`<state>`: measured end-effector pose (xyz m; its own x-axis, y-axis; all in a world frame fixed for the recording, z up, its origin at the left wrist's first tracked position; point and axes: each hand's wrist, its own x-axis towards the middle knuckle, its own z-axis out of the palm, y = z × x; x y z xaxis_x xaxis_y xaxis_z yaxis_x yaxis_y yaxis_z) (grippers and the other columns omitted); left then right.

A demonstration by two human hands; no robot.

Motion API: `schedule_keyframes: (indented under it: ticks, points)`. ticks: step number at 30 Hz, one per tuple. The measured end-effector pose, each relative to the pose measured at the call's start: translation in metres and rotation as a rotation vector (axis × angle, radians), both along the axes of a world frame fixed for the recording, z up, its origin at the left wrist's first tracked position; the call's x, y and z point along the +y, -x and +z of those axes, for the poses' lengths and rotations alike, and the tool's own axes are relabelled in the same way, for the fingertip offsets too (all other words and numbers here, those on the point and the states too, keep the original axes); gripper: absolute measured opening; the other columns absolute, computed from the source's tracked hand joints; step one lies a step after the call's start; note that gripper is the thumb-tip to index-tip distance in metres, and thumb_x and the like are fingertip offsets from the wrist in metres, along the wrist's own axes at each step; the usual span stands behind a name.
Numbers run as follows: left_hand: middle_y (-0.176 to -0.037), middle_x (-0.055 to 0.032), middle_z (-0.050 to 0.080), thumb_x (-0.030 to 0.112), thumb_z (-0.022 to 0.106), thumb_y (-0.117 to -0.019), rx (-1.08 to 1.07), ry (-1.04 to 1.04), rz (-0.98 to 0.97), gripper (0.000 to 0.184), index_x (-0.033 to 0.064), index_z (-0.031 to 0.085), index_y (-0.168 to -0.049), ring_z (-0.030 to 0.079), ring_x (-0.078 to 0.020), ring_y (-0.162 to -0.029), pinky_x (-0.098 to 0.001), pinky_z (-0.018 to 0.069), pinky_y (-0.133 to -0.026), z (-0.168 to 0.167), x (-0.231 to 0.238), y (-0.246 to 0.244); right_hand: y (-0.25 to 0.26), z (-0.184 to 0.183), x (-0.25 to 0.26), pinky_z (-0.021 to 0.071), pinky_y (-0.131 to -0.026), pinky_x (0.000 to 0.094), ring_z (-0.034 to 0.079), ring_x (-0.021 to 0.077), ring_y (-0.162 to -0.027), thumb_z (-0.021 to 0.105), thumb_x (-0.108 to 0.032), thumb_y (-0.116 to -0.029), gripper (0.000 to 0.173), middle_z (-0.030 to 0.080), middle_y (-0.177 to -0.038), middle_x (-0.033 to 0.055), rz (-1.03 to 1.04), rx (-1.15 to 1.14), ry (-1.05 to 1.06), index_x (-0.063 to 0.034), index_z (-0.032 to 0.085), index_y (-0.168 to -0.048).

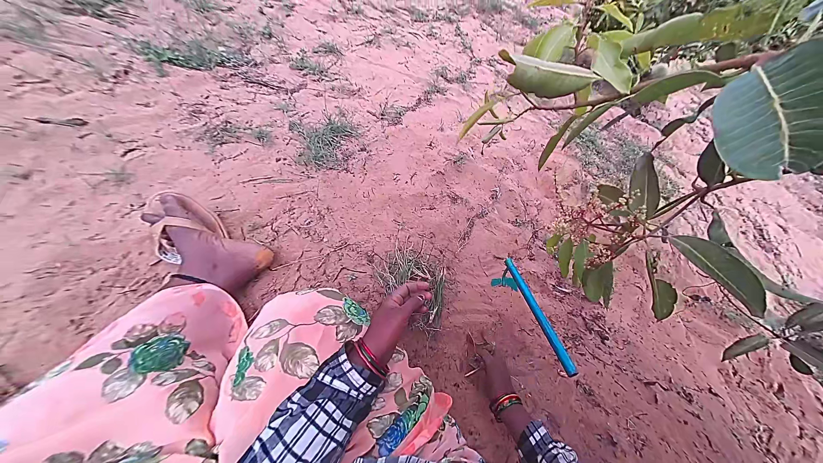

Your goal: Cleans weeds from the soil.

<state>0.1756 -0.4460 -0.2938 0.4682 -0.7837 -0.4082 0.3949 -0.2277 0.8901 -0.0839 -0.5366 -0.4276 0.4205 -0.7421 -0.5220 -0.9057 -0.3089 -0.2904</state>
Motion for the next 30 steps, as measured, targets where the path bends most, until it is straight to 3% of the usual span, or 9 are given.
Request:
schedule_keyframes:
  ticks: [3,7,12,15,17,19,22,25,30]
  points:
    - [-0.110,-0.0042,0.069,0.011,0.053,-0.1069,0.020,-0.060,-0.066,0.027,0.0058,0.060,-0.132,0.065,-0.0083,-0.083,-0.0233,0.0533,-0.073,0.007,-0.010,-0.003,-0.009,0.013,-0.017,0.0484,-0.110,0.0493,0.060,0.0400,-0.129,0.063,-0.005,-0.0969,0.044,0.058,-0.143,0.0268,-0.085,-0.158,0.008,-0.0087,0.063,-0.141]
    - [-0.110,-0.0041,0.068,0.008,0.050,-0.1067,0.148,0.008,-0.024,0.029,0.0058,0.057,-0.135,0.065,-0.0088,-0.079,-0.0233,0.0546,-0.070,0.035,-0.037,-0.017,-0.024,0.053,-0.052,0.0471,-0.107,0.0630,0.057,0.0479,-0.130,0.076,-0.018,-0.0911,0.075,0.049,-0.149,0.0311,-0.002,0.098,-0.130,-0.0237,0.044,-0.158]
    - [-0.108,-0.0073,0.068,0.006,0.047,-0.1071,0.283,0.156,0.243,0.029,0.0045,0.056,-0.135,0.065,-0.0111,-0.073,-0.0231,0.0542,-0.064,0.042,-0.058,-0.064,-0.052,0.078,-0.058,0.0473,-0.109,0.0539,0.062,0.0353,-0.127,0.063,-0.014,-0.0994,0.037,0.065,-0.135,0.0172,0.080,0.000,-0.009,-0.0125,0.066,-0.136]
    - [-0.100,-0.0048,0.065,0.009,0.046,-0.1069,0.379,0.069,0.468,0.032,0.0044,0.054,-0.138,0.055,-0.0072,-0.062,-0.0209,0.0468,-0.055,0.018,-0.056,-0.084,-0.087,0.064,-0.047,0.0501,-0.107,0.0506,0.068,0.0308,-0.120,0.062,-0.024,-0.1028,0.041,0.070,-0.131,0.0148,0.089,-0.083,-0.124,-0.0071,0.063,-0.140]
    - [-0.097,-0.0033,0.059,0.011,0.041,-0.1078,0.449,0.057,0.571,0.032,0.0058,0.051,-0.138,0.051,-0.0061,-0.059,-0.0199,0.0444,-0.052,0.014,-0.051,-0.088,-0.121,0.048,-0.034,0.0487,-0.110,0.0519,0.062,0.0343,-0.129,0.076,-0.042,-0.0939,0.081,0.058,-0.147,0.0181,0.108,-0.091,-0.178,-0.0080,0.040,-0.158]
    - [-0.099,-0.0040,0.061,0.010,0.042,-0.1082,0.464,0.124,0.610,0.029,0.0058,0.052,-0.135,0.053,-0.0066,-0.060,-0.0195,0.0455,-0.052,0.018,-0.048,-0.089,-0.164,0.034,-0.012,0.0408,-0.115,0.0588,0.041,0.0440,-0.147,0.081,-0.044,-0.0884,0.106,0.027,-0.168,0.0234,0.158,-0.039,-0.146,-0.0107,0.017,-0.167]
    - [-0.100,-0.0044,0.065,0.009,0.044,-0.1076,0.438,0.162,0.597,0.026,0.0048,0.055,-0.131,0.055,-0.0064,-0.060,-0.0194,0.0467,-0.052,0.018,-0.048,-0.087,-0.224,0.002,0.016,0.0325,-0.112,0.0736,0.028,0.0537,-0.151,0.061,-0.013,-0.1002,0.074,0.020,-0.169,0.0263,0.188,-0.083,0.000,-0.0190,0.028,-0.166]
    - [-0.094,-0.0036,0.064,0.010,0.044,-0.1081,0.446,0.108,0.603,0.025,0.0045,0.057,-0.129,0.053,-0.0065,-0.058,-0.0196,0.0451,-0.051,0.016,-0.049,-0.086,-0.267,0.009,0.005,0.0294,-0.109,0.0789,0.025,0.0528,-0.152,0.071,-0.015,-0.0910,0.079,0.018,-0.171,0.0206,0.232,-0.159,0.028,-0.0297,0.038,-0.161]
    - [-0.095,-0.0046,0.063,0.010,0.045,-0.1082,0.424,0.108,0.600,0.024,0.0035,0.056,-0.128,0.054,-0.0072,-0.060,-0.0207,0.0468,-0.053,0.014,-0.049,-0.086,-0.331,-0.002,-0.092,0.0368,-0.105,0.0746,0.033,0.0505,-0.148,0.066,-0.011,-0.0949,0.067,0.036,-0.166,0.0159,0.154,-0.229,0.232,-0.0368,0.049,-0.155]
